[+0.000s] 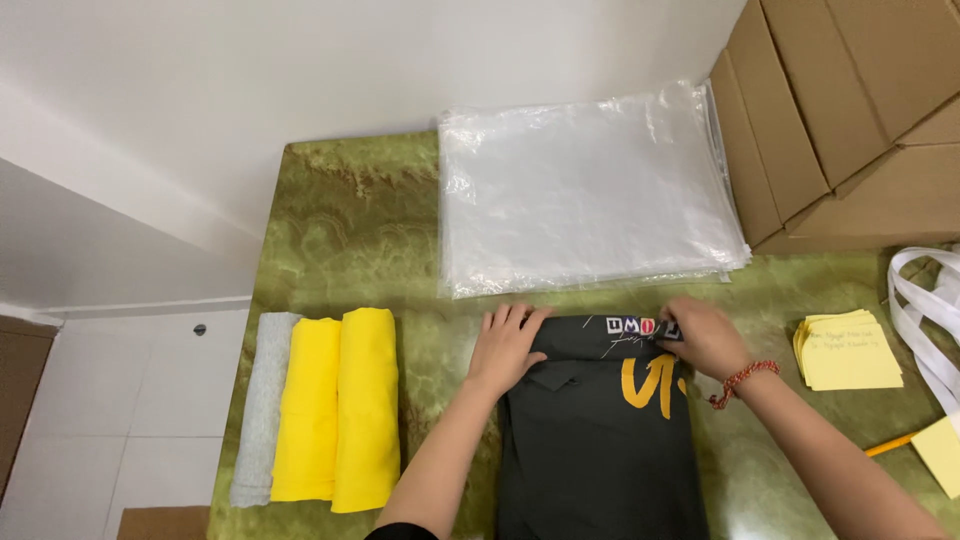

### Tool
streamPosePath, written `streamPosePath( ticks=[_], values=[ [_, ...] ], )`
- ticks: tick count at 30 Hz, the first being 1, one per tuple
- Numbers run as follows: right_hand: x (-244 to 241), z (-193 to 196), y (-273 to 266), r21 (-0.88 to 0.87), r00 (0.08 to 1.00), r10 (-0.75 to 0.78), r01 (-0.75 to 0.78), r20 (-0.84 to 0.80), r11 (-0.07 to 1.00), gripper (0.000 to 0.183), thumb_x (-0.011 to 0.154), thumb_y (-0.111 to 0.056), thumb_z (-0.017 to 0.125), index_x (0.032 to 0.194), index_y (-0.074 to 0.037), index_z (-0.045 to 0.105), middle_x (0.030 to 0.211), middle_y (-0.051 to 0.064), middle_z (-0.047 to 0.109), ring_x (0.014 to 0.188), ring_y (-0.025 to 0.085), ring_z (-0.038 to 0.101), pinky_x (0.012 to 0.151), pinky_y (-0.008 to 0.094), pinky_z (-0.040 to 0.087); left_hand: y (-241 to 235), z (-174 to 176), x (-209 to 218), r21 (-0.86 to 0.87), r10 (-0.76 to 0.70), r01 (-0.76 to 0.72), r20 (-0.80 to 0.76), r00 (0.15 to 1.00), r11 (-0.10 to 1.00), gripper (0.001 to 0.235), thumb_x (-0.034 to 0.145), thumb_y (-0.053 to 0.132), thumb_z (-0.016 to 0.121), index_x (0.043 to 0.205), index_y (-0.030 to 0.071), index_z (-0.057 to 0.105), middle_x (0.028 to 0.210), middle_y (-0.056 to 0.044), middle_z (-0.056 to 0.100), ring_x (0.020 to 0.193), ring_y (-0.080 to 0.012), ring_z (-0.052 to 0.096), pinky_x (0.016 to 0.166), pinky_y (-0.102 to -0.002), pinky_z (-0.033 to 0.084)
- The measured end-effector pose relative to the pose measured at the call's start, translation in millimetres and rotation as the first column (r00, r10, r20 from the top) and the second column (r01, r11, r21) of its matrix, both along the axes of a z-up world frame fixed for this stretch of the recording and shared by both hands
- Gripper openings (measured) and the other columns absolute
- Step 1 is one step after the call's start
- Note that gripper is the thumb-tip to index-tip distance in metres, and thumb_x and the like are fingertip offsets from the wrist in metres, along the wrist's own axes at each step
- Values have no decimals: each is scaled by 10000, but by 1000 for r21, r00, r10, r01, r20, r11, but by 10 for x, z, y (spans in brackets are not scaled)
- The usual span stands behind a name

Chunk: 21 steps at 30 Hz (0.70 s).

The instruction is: The person takes a yellow t-shirt, a dark green t-shirt, and a light blue t-shirt from a clothing rack one by one. They lay each shirt flat on a table, fold it neatly, and place it in a stack.

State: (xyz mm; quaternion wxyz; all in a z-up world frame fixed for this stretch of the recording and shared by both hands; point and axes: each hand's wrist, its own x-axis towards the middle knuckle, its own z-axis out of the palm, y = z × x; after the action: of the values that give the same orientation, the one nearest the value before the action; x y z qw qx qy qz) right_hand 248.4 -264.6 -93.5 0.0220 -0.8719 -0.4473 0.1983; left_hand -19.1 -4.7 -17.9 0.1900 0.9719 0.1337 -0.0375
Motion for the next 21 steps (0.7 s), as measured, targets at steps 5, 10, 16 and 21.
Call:
streamPosePath(
  ticks=[5, 10, 16, 21],
  values=[
    [-617, -118, -442, -15, 944, 117, -118, 308, 993, 354, 836, -222, 846, 1033, -193, 553, 1026, -29, 574, 1096, 191, 661, 862, 335, 532, -205, -328, -487, 276, -184, 111, 253, 950, 955, 612, 888, 142, 834, 1420, 183, 534, 1283, -111, 516, 1212, -310, 495, 978, -436, 419],
    [-1065, -73, -969, 113, 925, 89, -139, 370, 984, 354, 932, -274, 628, 1265, -384, 574, 1223, -91, 587, 1204, 156, 615, 894, 341, 446, -454, -296, -918, 226, -180, 80, 463, 868, 971, 169, 1053, 333, 677, 1182, 225, 695, 1126, -7, 590, 1156, -244, 574, 970, -423, 444],
    [-885, 468, -890, 149, 975, -8, -26, 223, 989, 193, 952, -510, 670, 1025, -356, 759, 1271, -64, 657, 1288, 232, 636, 937, 433, 550, -405, -421, -703, 206, -152, 78, 369, 917, 975, 242, 899, 271, 810, 1080, 186, 673, 951, 3, 531, 1024, -237, 548, 877, -399, 409],
    [-748, 940, -389, 81, 928, -178, 215, -328, 973, 660, 895, -291, 851, 1488, -156, 596, 1373, 116, 678, 1357, 359, 627, 1071, 473, 529, -275, 338, -356, -135, 42, -78, -250, 967, 988, 896, 909, 313, 837, 1619, 47, 359, 1540, -261, 445, 1488, -432, 368, 1171, -590, 307]
  ],
)
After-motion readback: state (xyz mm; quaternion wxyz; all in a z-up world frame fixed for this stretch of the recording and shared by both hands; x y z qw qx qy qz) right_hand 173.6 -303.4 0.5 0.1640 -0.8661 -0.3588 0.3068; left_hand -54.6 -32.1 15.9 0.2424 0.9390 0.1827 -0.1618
